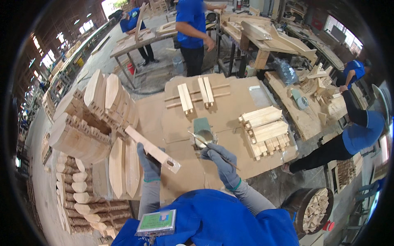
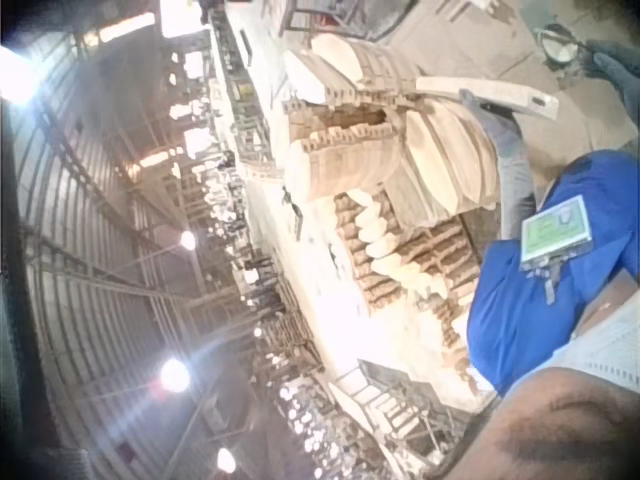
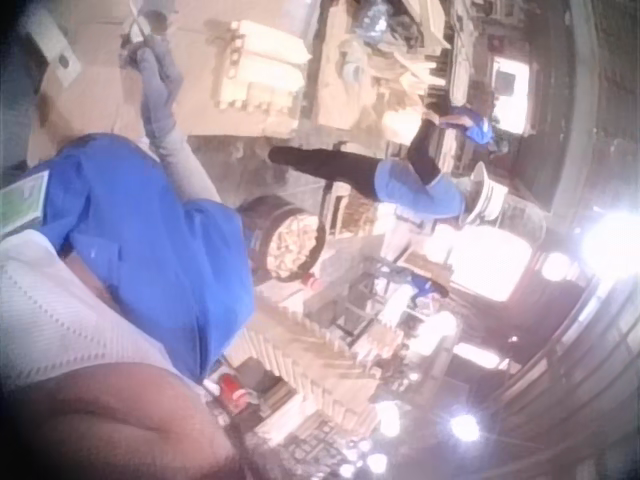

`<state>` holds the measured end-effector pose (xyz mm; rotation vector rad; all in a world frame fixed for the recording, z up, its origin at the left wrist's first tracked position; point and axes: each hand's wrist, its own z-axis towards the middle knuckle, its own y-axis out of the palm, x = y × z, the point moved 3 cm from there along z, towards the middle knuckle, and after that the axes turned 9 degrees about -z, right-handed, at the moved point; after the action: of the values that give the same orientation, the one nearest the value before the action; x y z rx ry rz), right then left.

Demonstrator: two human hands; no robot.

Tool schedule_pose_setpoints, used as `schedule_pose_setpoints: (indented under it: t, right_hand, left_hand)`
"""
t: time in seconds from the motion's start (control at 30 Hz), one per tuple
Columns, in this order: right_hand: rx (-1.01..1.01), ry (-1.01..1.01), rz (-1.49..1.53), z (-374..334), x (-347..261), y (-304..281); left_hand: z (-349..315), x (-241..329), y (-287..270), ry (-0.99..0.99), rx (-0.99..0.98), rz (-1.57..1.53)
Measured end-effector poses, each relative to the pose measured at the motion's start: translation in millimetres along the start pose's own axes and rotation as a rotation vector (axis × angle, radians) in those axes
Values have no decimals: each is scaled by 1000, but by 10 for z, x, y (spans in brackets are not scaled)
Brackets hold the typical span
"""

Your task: The person repeatedly picks up small wooden pieces, applies glue to specific joints using a brush, and places the pieces on a workbench. The process is repeated for multiple pieces in a workshop setting.

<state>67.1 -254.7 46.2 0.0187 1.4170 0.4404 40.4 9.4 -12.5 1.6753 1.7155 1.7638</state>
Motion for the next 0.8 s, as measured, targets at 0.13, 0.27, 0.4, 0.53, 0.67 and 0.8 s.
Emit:
schedule_pose_setpoints:
  t: [0.13,0.27,0.4,0.53,0.67,0.8]
  right_hand:
    - [40,3,-54,20,19,-56]
    - [99,-1,-124,32,-16,-125]
    - [158,-23,-174,77,12,-197]
    - [159,31,-165,98,15,-247]
    - [130,55,-215,77,11,-215]
    - [127,53,-231,97,26,-195]
  left_hand:
    - [-12,27,17,0,-9,-15]
    - [-34,31,4,-22,-71,11]
    - [-6,45,-54,-22,-76,6]
    - [32,36,-105,-28,-85,-37]
    - [-12,41,-136,-8,-65,-54]
    - [-12,55,-76,11,-14,-74]
